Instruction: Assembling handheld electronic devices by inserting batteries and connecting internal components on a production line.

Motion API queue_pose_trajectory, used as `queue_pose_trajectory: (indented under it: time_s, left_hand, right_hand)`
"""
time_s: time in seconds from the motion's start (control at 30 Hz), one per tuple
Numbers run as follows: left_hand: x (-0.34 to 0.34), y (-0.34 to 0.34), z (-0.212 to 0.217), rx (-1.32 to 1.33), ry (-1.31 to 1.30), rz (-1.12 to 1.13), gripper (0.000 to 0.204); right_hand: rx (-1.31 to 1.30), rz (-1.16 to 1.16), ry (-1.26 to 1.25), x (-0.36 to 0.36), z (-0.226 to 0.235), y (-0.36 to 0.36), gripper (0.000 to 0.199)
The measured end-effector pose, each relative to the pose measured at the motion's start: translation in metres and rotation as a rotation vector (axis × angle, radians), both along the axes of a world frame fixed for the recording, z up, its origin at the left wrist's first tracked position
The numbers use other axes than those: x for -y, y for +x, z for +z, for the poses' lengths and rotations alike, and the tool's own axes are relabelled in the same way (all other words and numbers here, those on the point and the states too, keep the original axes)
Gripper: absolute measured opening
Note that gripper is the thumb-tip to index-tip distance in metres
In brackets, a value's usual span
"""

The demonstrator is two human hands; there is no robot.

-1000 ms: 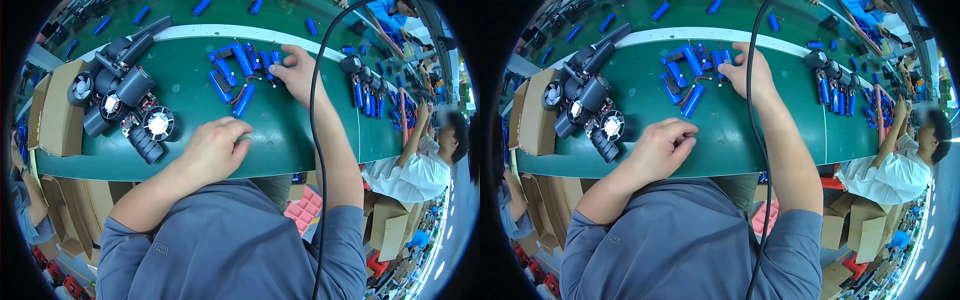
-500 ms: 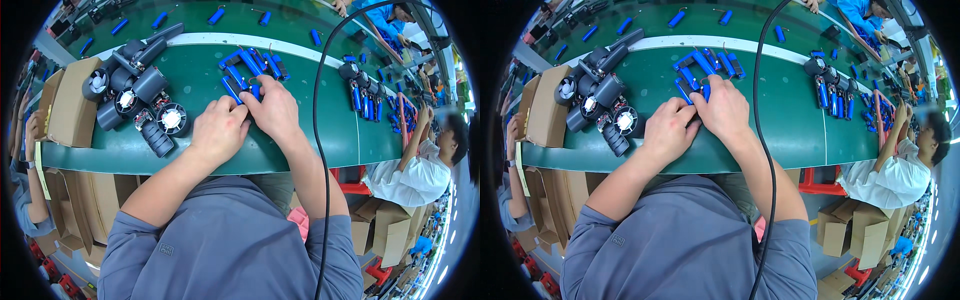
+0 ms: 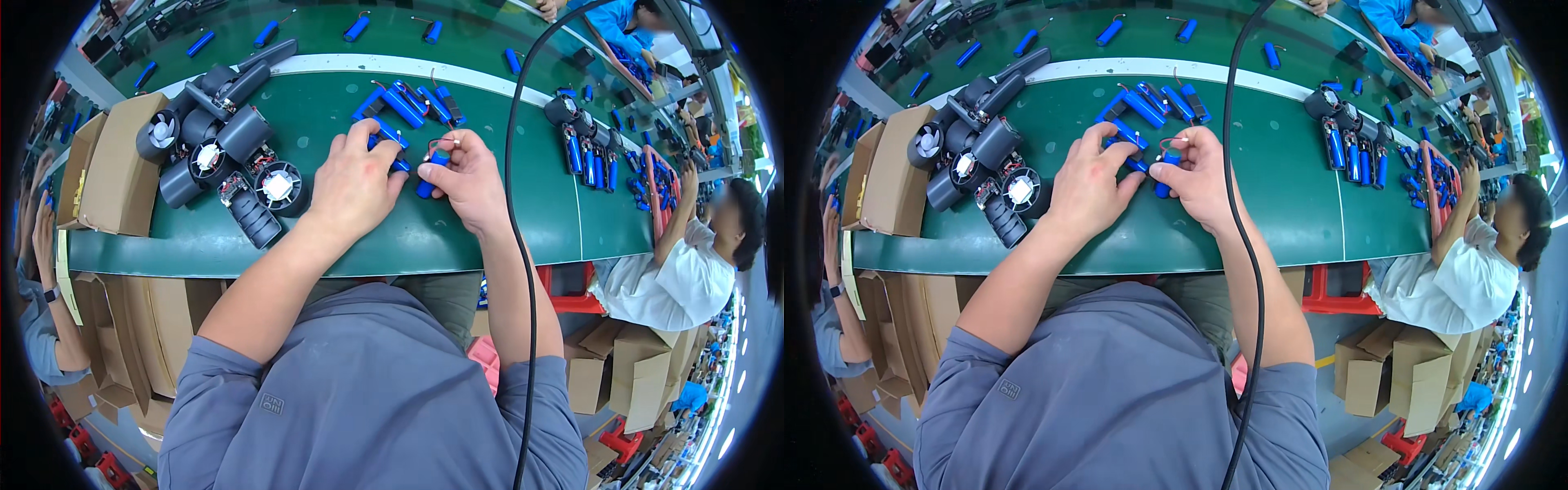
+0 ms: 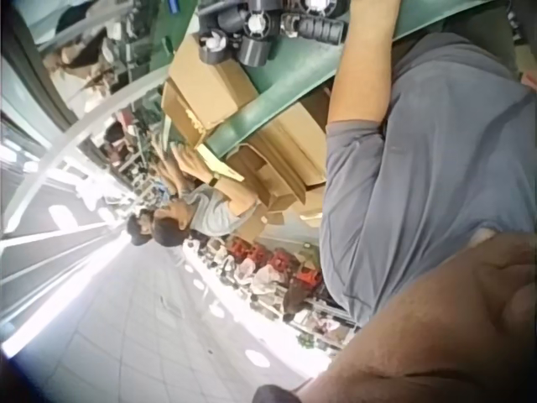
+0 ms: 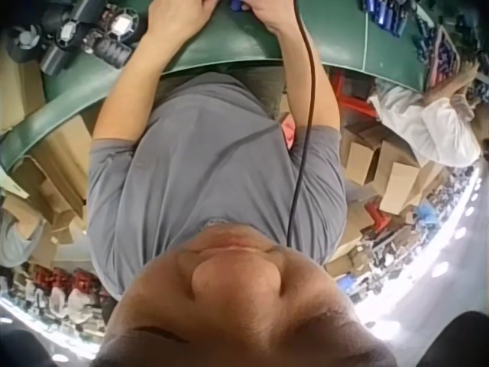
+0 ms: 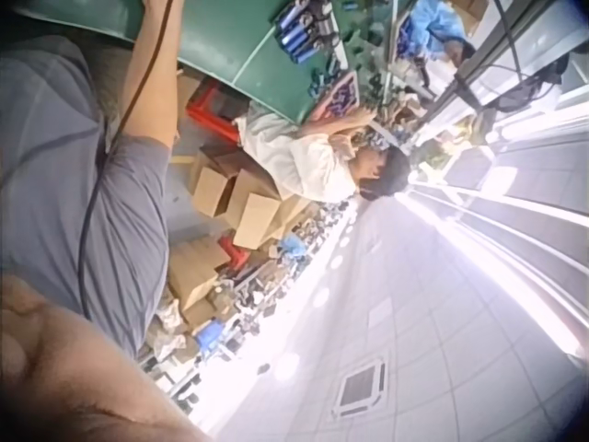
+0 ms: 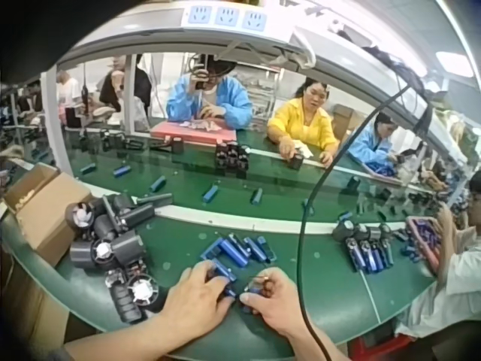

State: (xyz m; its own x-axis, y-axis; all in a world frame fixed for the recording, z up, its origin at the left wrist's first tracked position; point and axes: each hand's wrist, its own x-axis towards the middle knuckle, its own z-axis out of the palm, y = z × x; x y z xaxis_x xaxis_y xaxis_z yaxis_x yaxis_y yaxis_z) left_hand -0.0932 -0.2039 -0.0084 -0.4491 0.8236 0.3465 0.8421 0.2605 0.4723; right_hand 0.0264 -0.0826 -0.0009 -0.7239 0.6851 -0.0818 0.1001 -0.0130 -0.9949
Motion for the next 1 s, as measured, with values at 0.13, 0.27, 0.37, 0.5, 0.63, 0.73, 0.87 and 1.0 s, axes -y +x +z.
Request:
queue_pose_trajectory:
  time_s: [0.13, 0.27, 0.37, 0.5, 0.63, 0.73, 0.87, 1.0]
  left_hand:
    - [-0.001, -0.002, -0.002, 0.001, -0.005, 0.000, 0.037]
    - [-0.004, -0.011, -0.015, -0.010, 0.051, 0.028, 0.039]
    - [-0.001, -0.008, -0.009, 0.095, 0.156, 0.056, 0.045]
    - [0.001, -0.010, -0.013, -0.014, 0.263, 0.000, 0.041]
    - [0.000, -0.013, -0.011, -0.100, 0.372, -0.022, 0.024]
    - [-0.001, -0.005, 0.008, 0.714, 0.412, -0.164, 0.020]
    - [0.006, 0.005, 0.029, 1.360, 0.289, -0.308, 0.019]
    - [0.012, 0.002, 0.033, 1.383, 0.275, -0.331, 0.013]
  right_hand:
    - [0.112, 0.086, -0.042, -0.004, 0.006, 0.015, 0.036]
    - [0.123, 0.068, 0.030, -0.001, 0.018, 0.035, 0.032]
    - [-0.067, 0.142, 0.022, 0.008, 0.032, 0.042, 0.022]
    - [-0.099, 0.091, 0.019, 0.018, 0.030, 0.035, 0.007]
    - [-0.037, 0.210, 0.069, 0.018, 0.030, 0.031, 0.010]
    - [0.085, 0.237, 0.127, 0.027, 0.036, 0.031, 0.017]
    - [-0.053, 0.283, 0.387, 0.032, 0.028, 0.029, 0.016]
    - [-0.042, 0.279, 0.551, 0.034, 0.025, 0.029, 0.011]
